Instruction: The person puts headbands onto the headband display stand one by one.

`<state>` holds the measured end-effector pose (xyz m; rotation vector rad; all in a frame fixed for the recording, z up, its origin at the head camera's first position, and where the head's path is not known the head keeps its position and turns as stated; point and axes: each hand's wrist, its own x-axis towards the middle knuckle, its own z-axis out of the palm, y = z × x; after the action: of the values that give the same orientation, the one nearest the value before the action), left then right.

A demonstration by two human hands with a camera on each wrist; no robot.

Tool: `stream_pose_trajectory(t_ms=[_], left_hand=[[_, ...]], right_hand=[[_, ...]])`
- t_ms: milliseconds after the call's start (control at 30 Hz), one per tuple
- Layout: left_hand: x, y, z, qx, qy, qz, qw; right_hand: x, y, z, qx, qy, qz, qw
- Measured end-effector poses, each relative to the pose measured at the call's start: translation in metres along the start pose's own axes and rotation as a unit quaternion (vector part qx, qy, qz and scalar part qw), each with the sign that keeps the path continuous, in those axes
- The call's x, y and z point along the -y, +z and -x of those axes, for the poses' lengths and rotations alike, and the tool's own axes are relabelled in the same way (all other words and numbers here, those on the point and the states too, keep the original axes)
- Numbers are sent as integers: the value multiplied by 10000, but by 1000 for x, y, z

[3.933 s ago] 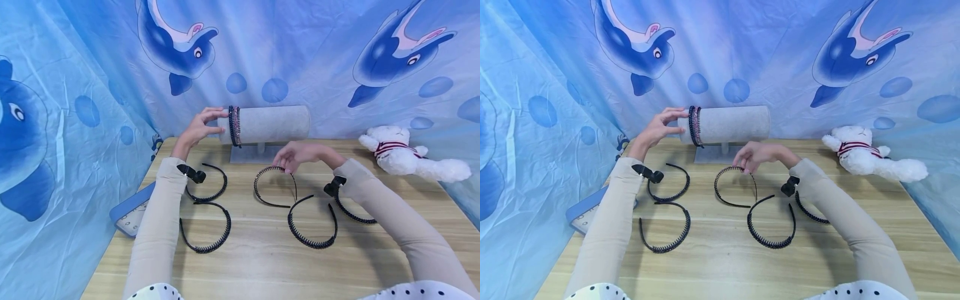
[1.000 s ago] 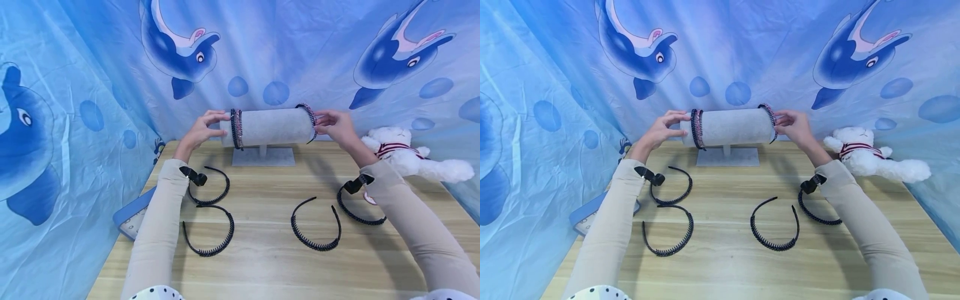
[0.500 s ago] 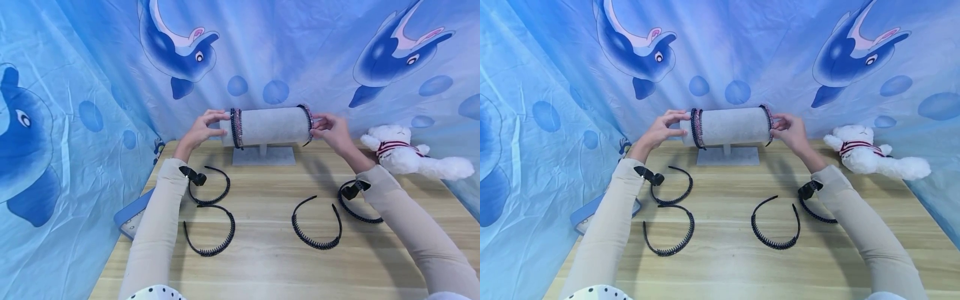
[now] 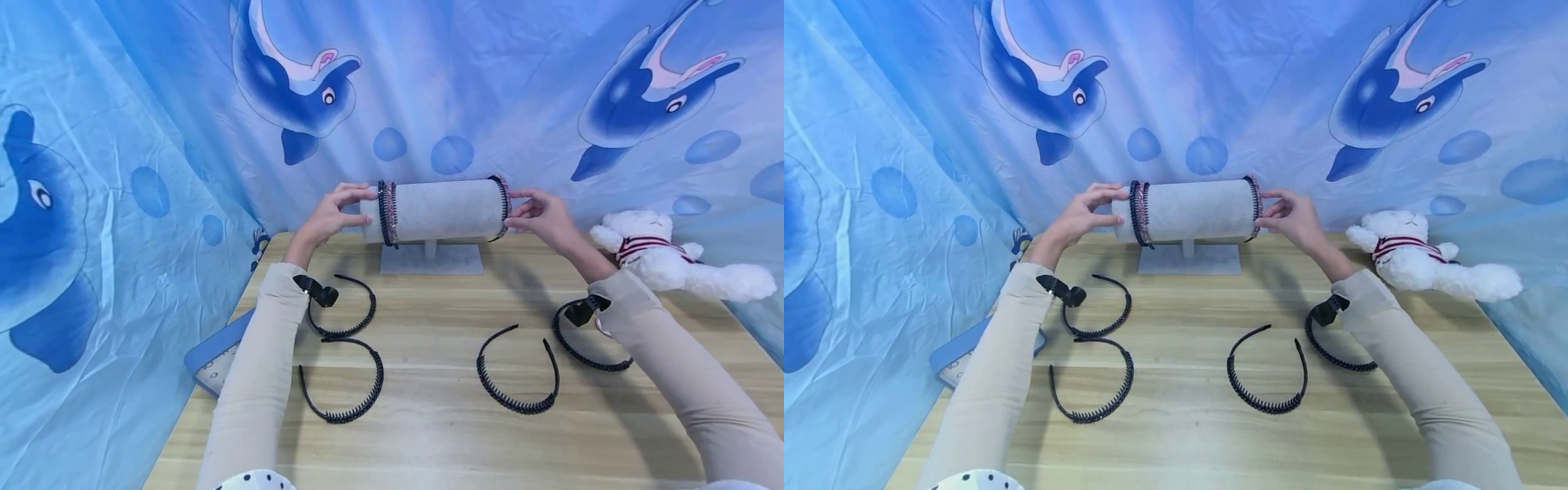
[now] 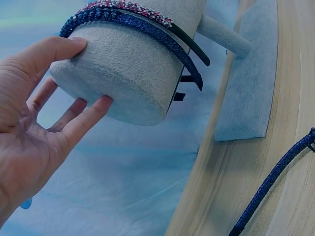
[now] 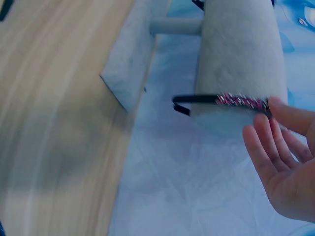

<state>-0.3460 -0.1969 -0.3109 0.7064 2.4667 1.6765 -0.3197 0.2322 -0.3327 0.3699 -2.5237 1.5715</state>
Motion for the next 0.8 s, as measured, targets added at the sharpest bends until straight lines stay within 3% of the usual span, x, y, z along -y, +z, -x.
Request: stream_pose_trajectory(t_ms=[100, 267, 367, 567, 800], left_hand=[[3, 1, -3, 28, 20, 5, 10000], [19, -2, -13, -5, 17, 63, 10000], [27, -3, -16, -55, 74, 73, 9999], [28, -3, -16, -105, 145, 80, 9998], [26, -4, -15, -144, 184, 66, 9997]], right_hand=[[2, -9, -3, 163, 43, 110, 9998], [5, -19, -13, 254, -200, 69, 9995], [8, -24, -19, 493, -246, 361, 9978], [18, -28, -30, 1094, -74, 1031, 9886], [27, -26, -39, 1390, 45, 1439, 9798]])
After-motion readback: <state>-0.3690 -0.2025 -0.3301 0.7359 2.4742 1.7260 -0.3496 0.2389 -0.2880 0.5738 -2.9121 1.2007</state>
